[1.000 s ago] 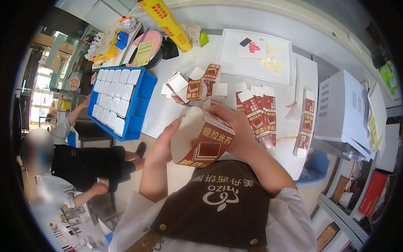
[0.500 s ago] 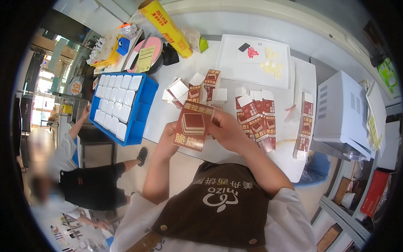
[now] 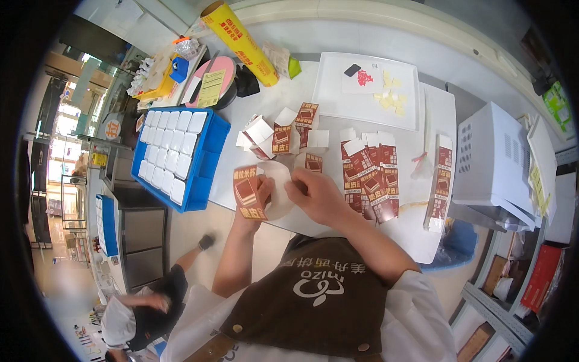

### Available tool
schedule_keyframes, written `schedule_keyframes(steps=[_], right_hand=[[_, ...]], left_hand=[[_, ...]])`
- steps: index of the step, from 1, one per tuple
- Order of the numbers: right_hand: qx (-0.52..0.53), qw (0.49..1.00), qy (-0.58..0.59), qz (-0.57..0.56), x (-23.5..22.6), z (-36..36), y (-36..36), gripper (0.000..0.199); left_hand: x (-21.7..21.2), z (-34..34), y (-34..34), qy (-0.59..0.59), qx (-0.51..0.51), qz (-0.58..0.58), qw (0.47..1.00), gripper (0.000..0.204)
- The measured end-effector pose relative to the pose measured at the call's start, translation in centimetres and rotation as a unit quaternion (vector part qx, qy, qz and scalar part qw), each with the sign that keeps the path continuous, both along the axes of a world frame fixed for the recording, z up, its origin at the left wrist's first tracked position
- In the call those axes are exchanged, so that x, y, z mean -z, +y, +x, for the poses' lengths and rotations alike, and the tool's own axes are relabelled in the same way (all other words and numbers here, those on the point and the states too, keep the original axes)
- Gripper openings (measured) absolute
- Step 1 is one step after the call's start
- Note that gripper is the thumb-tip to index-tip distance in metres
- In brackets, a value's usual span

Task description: The person folds flat cardboard pieces into small rectangular boxes and places them on a table. The person repeatedly picks up a flat piece, folds the sides, and secures the box shape by hand. Finished boxes are stacked in a pile on the right side of the workspace.

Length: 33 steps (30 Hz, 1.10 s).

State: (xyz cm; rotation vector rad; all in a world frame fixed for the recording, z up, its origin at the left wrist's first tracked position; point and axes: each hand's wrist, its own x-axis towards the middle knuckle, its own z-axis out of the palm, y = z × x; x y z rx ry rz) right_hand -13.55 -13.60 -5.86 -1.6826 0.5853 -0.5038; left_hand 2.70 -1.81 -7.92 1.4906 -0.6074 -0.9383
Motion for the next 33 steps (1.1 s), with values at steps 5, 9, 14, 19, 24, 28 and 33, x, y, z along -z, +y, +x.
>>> schedule_keyframes(steps=[5, 9, 14, 19, 24, 28, 33], right_hand=[[-0.018, 0.998, -0.012, 0.061, 1.4, 0.2, 0.4, 0.031], [-0.073, 0.986, -0.037, 0.145, 1.4, -0.1, 0.3, 0.032], [-0.081, 0.969, -0.085, 0.216, 1.8, 0.1, 0.5, 0.036], [-0.035, 0.963, -0.125, 0.235, 2.2, -0.3, 0.6, 0.047], [-0.045, 0.97, -0.06, 0.232, 1.0, -0.6, 1.5, 0.029], [-0.011, 0.996, 0.019, 0.082, 2.2, -1.1, 1.2, 0.022], [0.026, 0.999, 0.035, -0.005, 2.0, -1.5, 1.2, 0.026]], left_hand=[[-0.9, -1.1, 0.0, 0.046, -0.044, -0.04, 0.997, 0.018], [-2.5, -1.9, 0.1, 0.134, -0.074, -0.037, 0.988, 0.013], [0.6, -0.1, 1.2, 0.158, -0.007, -0.05, 0.986, 0.019], [1.6, 1.3, 1.4, 0.38, 0.064, -0.138, 0.912, 0.029], [3.3, 0.3, 1.7, 0.259, 0.053, -0.047, 0.963, 0.026], [2.7, 0.5, 2.4, 0.088, 0.07, 0.033, 0.993, 0.033], [-1.5, -0.1, 1.8, 0.238, 0.041, -0.108, 0.964, 0.061]])
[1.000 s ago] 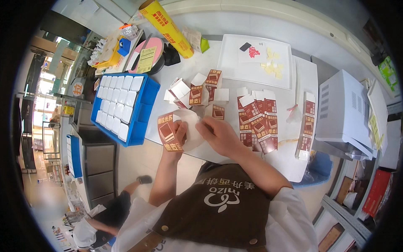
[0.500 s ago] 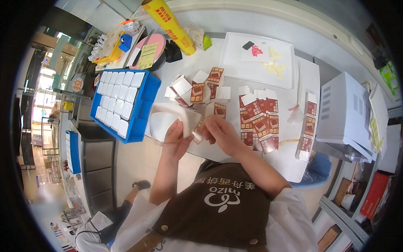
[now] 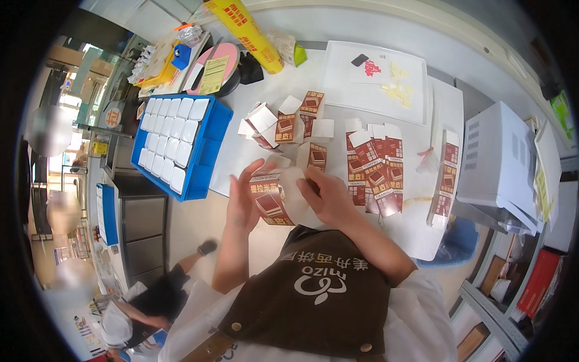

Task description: The person folds flat cardboard pieces into small rectangular boxes and places them on a table. The person repeatedly picks up a flat piece, folds the sides, and secures the box shape by hand. Finished boxes are stacked in a pile on the right side of the workspace.

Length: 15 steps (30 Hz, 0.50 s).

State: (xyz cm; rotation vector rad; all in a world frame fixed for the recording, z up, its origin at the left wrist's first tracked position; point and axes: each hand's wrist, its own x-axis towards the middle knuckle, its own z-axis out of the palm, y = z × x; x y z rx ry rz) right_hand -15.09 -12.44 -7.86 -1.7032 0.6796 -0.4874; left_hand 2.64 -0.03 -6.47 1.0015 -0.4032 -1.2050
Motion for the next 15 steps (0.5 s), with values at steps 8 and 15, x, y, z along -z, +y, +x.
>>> schedule_keyframes(steps=[8, 15], right_hand=[[-0.049, 0.996, -0.008, 0.071, 2.8, 4.4, 2.3, 0.018], [-0.112, 0.988, -0.028, 0.104, 5.0, 13.3, 5.8, 0.018]], left_hand=[[-0.6, 0.6, 3.1, -0.164, -0.017, 0.073, 0.984, 0.085], [0.1, 5.8, 8.8, -0.222, -0.077, 0.025, 0.972, 0.083]])
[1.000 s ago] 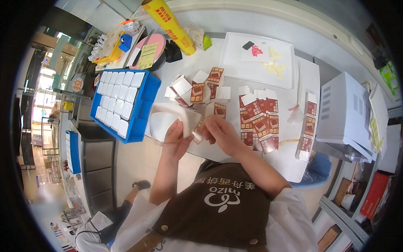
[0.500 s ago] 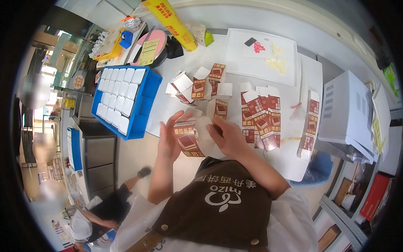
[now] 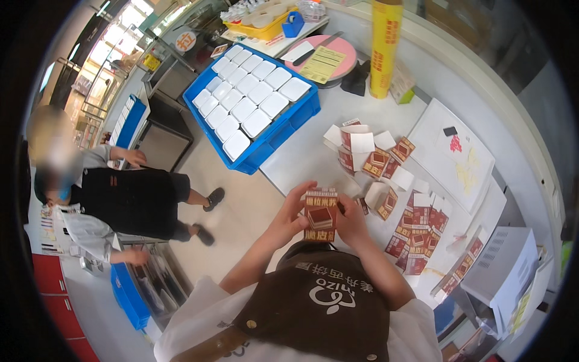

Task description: The person folds flat cardboard pieces into small rectangular boxes and places them on a table. The person repeatedly picks up a flat piece, folds the sides, and secures the box shape by hand. Finished boxes are stacked in a pile on the right side of the workspace.

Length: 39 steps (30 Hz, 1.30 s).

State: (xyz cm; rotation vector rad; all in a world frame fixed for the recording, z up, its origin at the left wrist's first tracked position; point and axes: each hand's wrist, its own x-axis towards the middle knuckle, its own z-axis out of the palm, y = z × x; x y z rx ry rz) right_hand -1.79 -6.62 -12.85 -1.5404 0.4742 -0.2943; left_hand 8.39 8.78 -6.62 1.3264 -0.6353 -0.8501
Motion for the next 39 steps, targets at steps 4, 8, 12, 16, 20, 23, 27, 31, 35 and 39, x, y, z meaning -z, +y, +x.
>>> schedule_keyframes(steps=[4, 8, 12, 16, 20, 23, 27, 31, 35, 39], right_hand=[[-0.165, 0.977, 0.1, 0.095, -1.3, 5.4, 0.7, 0.026], [-0.187, 0.969, 0.159, -0.009, -2.9, 14.4, -1.1, 0.033], [-0.145, 0.976, 0.126, -0.106, -0.2, 25.6, -0.7, 0.034], [-0.124, 0.883, 0.206, -0.403, 3.5, 33.1, 0.1, 0.035], [-0.222, 0.854, 0.359, -0.303, 1.3, 37.2, 1.6, 0.038], [-0.079, 0.933, 0.208, -0.284, 4.6, 37.9, 2.8, 0.032], [-0.023, 0.961, 0.139, -0.237, 4.7, 36.9, 3.7, 0.025], [-0.029, 0.984, 0.085, -0.156, 2.8, 33.9, 5.0, 0.019], [-0.044, 0.995, 0.055, -0.072, 0.2, 30.2, 5.1, 0.015], [-0.083, 0.992, 0.093, -0.033, -1.8, 24.4, 2.6, 0.014]], left_hand=[[1.1, 4.6, 3.9, 0.09, -0.068, 0.005, 0.994, 0.077], [4.3, 8.2, 8.3, 0.196, -0.168, -0.036, 0.965, 0.073], [4.7, 9.5, 11.1, 0.26, -0.176, -0.047, 0.948, 0.061], [4.4, 10.6, 11.6, 0.28, -0.179, -0.063, 0.941, 0.069], [4.5, 11.9, 12.4, 0.283, -0.179, -0.073, 0.939, 0.071], [5.1, 13.0, 12.4, 0.27, -0.159, -0.072, 0.947, 0.074], [4.7, 13.7, 12.5, 0.29, -0.18, -0.08, 0.936, 0.067], [9.9, 13.8, 14.8, 0.403, -0.26, -0.066, 0.875, 0.049], [13.6, 14.4, 16.1, 0.415, -0.286, -0.128, 0.854, 0.052], [16.0, 14.8, 16.2, 0.335, -0.326, -0.142, 0.872, 0.054]])
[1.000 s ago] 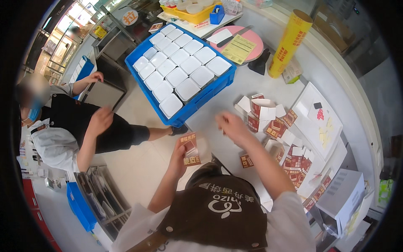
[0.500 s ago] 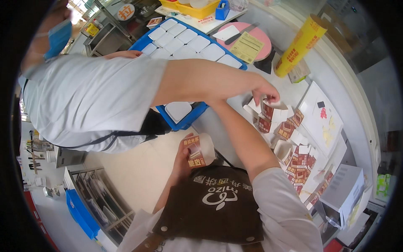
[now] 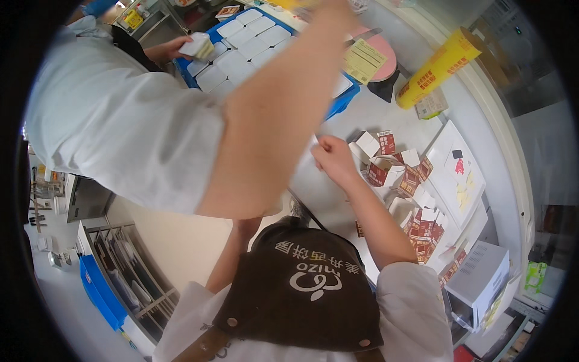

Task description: The person folds flat cardboard pieces into small rectangular boxes and places them on a table. The person repeatedly picks up a flat piece, folds the sides, and secures the box shape by hand. Finished boxes are stacked in a pile on the right side of the workspace.

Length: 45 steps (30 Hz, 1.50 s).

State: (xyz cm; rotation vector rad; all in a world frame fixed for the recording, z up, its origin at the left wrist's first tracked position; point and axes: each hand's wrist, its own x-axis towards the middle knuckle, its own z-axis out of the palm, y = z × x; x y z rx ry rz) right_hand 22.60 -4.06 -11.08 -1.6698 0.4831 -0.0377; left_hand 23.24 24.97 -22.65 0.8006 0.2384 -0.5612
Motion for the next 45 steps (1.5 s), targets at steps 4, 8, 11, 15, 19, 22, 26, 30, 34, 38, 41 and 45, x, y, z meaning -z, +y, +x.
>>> schedule_keyframes(steps=[4, 8, 11, 15, 19, 22, 26, 30, 34, 38, 41, 45], right_hand=[[-0.012, 0.998, 0.051, -0.028, 2.0, -7.9, -2.7, 0.016], [0.018, 0.996, 0.077, -0.037, 3.7, -12.3, -3.2, 0.019], [0.031, 0.965, 0.119, -0.23, 4.0, -14.2, -2.4, 0.023], [0.054, 0.953, 0.173, -0.241, 7.3, -15.1, -1.6, 0.025], [0.042, 0.935, 0.22, -0.276, 11.3, -15.8, -1.0, 0.027], [0.035, 0.93, 0.231, -0.284, 12.0, -15.8, -0.9, 0.028], [0.023, 0.927, 0.232, -0.294, 11.6, -15.5, -0.5, 0.029], [-0.014, 0.912, 0.264, -0.314, 10.5, -14.5, -0.6, 0.029], [-0.014, 0.915, 0.262, -0.307, 10.5, -14.7, -0.7, 0.029], [-0.009, 0.923, 0.241, -0.298, 11.5, -15.0, -1.0, 0.028], [-0.018, 0.923, 0.24, -0.3, 11.6, -14.8, -1.0, 0.028], [-0.007, 0.926, 0.238, -0.292, 11.5, -14.7, -0.9, 0.027]], left_hand=[[-1.6, 1.1, -1.8, 0.029, 0.11, 0.037, 0.993, 0.055], [-2.0, 2.2, -6.3, -0.028, 0.201, -0.033, 0.979, 0.059], [-1.6, 1.7, -9.7, -0.053, 0.296, 0.025, 0.953, 0.059], [2.5, 0.9, -11.9, -0.003, 0.369, 0.041, 0.928, 0.052], [4.5, 0.9, -12.7, 0.066, 0.369, 0.061, 0.925, 0.051], [5.3, 1.2, -13.1, -0.1, 0.367, 0.221, 0.898, 0.05], [4.6, 1.0, -13.2, -0.151, 0.348, 0.297, 0.876, 0.05], [5.2, 0.9, -12.2, -0.184, 0.31, 0.361, 0.86, 0.045], [5.6, 1.6, -11.2, -0.149, 0.322, 0.372, 0.858, 0.041], [4.8, 1.5, -11.0, -0.148, 0.349, 0.276, 0.883, 0.042], [3.8, 1.7, -11.4, -0.122, 0.383, 0.241, 0.883, 0.044], [3.5, 2.3, -12.0, -0.082, 0.409, 0.214, 0.883, 0.046]])
